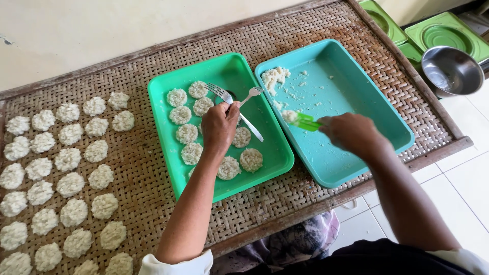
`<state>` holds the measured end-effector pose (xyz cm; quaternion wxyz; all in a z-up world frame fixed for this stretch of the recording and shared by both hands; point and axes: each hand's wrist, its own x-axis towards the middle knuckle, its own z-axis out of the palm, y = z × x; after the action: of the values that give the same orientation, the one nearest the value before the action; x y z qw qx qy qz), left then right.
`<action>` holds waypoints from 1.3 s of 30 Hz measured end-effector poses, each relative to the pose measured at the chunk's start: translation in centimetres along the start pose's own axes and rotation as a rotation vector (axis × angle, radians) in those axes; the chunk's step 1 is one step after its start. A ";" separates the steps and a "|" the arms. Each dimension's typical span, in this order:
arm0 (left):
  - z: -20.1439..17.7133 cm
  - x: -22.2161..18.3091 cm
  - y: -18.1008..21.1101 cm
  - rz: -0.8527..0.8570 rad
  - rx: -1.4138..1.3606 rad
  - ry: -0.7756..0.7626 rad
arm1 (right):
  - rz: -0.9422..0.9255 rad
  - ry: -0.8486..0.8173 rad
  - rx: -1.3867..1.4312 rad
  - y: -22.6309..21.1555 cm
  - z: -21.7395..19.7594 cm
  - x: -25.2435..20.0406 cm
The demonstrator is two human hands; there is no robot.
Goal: Shaping and texturing food patties using a fork and a metal ring mold on a production tray
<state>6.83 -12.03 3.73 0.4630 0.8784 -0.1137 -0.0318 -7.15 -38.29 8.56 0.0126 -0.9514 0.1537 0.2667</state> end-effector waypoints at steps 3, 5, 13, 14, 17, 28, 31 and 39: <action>1.1 0.8 -0.6 0.024 -0.010 -0.002 | -0.048 0.086 0.075 -1.0 1.4 1.3; 1.4 0.7 -0.6 0.021 0.002 -0.012 | -0.041 0.105 0.172 -1.9 1.5 2.5; 1.3 0.5 -0.7 -0.011 0.019 -0.029 | -0.138 0.251 0.554 -2.4 2.5 8.8; 1.3 0.5 -0.8 -0.010 0.000 -0.030 | -0.162 0.280 0.651 -2.5 2.7 8.8; 0.5 0.3 -0.8 -0.026 -0.010 -0.018 | -0.207 0.346 0.776 -2.5 3.2 8.4; -6.4 0.7 -3.4 -0.070 -0.051 0.149 | -0.214 0.575 0.840 -3.4 2.0 6.1; -6.7 1.3 -5.4 -0.074 -0.078 0.188 | -0.282 0.609 0.784 -5.7 0.6 5.0; -6.5 1.2 -5.2 -0.124 -0.043 0.166 | -0.309 0.691 0.231 -12.2 -0.6 7.1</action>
<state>9.97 -4.23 3.21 0.4869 0.8732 -0.0195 0.0101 2.55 -28.73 4.79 0.1070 -0.9893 0.0329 -0.0933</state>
